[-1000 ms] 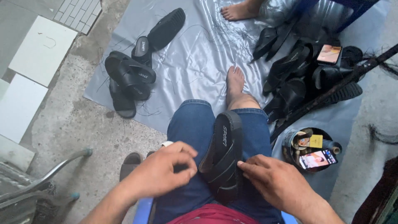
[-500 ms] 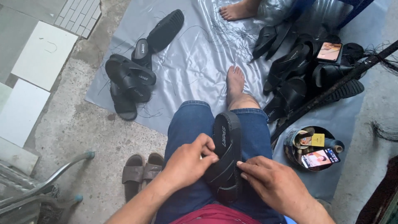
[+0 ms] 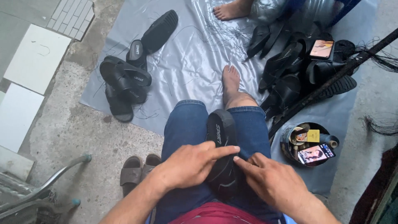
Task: Hand-sewing a strap onto a black sandal using an awl and thread
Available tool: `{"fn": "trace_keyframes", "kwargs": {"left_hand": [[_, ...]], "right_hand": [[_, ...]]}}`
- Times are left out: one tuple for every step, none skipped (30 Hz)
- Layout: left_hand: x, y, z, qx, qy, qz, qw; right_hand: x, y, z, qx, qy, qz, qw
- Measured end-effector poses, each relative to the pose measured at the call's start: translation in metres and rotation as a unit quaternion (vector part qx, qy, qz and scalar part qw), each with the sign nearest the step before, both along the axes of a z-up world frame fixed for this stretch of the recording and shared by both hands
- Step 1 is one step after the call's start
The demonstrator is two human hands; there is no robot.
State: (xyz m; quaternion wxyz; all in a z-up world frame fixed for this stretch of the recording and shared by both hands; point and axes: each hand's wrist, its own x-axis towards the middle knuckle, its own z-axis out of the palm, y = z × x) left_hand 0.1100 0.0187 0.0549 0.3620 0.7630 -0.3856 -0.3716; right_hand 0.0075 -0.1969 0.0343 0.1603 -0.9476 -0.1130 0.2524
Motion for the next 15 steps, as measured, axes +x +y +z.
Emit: {"fn": "trace_keyframes", "kwargs": {"left_hand": [[0.000, 0.000, -0.007, 0.044, -0.044, -0.023, 0.998], [0.000, -0.001, -0.014, 0.088, -0.087, -0.046, 0.991], [0.002, 0.000, -0.014, 0.088, -0.090, -0.048, 0.991], [0.004, 0.000, -0.015, 0.088, -0.081, -0.031, 0.992], [0.002, 0.001, -0.015, 0.089, -0.067, -0.012, 0.994], [0.001, 0.003, -0.015, 0.089, -0.065, -0.011, 0.994], [0.004, 0.003, -0.014, 0.085, -0.067, -0.015, 0.994], [0.006, 0.002, -0.013, 0.082, -0.068, -0.018, 0.994], [0.005, 0.004, -0.009, 0.081, -0.073, -0.023, 0.994], [0.003, 0.004, -0.006, 0.053, -0.072, 0.019, 0.996], [0.002, 0.004, -0.003, 0.024, -0.066, 0.062, 0.996], [-0.001, 0.001, -0.002, 0.023, -0.067, 0.058, 0.996], [-0.007, 0.000, -0.001, -0.010, -0.092, 0.106, 0.990], [-0.012, 0.000, 0.001, -0.044, -0.116, 0.154, 0.980], [-0.016, -0.005, -0.001, -0.044, -0.117, 0.153, 0.980]], "right_hand": [[0.003, -0.003, 0.003, -0.027, 0.025, 0.016, 0.999], [0.006, -0.006, 0.006, -0.054, 0.051, 0.032, 0.997], [0.013, -0.012, 0.022, -0.055, 0.048, 0.030, 0.997], [0.019, -0.019, 0.037, -0.095, 0.115, -0.056, 0.987], [0.023, -0.025, 0.053, -0.133, 0.184, -0.139, 0.964], [0.015, -0.030, 0.050, -0.134, 0.185, -0.138, 0.964], [0.011, -0.036, 0.047, -0.123, 0.116, -0.134, 0.976], [0.007, -0.042, 0.045, -0.111, 0.047, -0.129, 0.984], [0.002, -0.041, 0.041, -0.111, 0.043, -0.135, 0.984], [-0.002, -0.041, 0.037, -0.066, 0.022, -0.123, 0.990], [-0.006, -0.042, 0.033, -0.022, 0.004, -0.110, 0.994], [-0.007, -0.041, 0.032, -0.023, 0.004, -0.115, 0.993], [-0.010, -0.039, 0.030, 0.026, -0.040, -0.105, 0.993], [-0.013, -0.037, 0.029, 0.074, -0.084, -0.095, 0.989], [-0.013, -0.035, 0.029, 0.073, -0.085, -0.095, 0.989]]}}
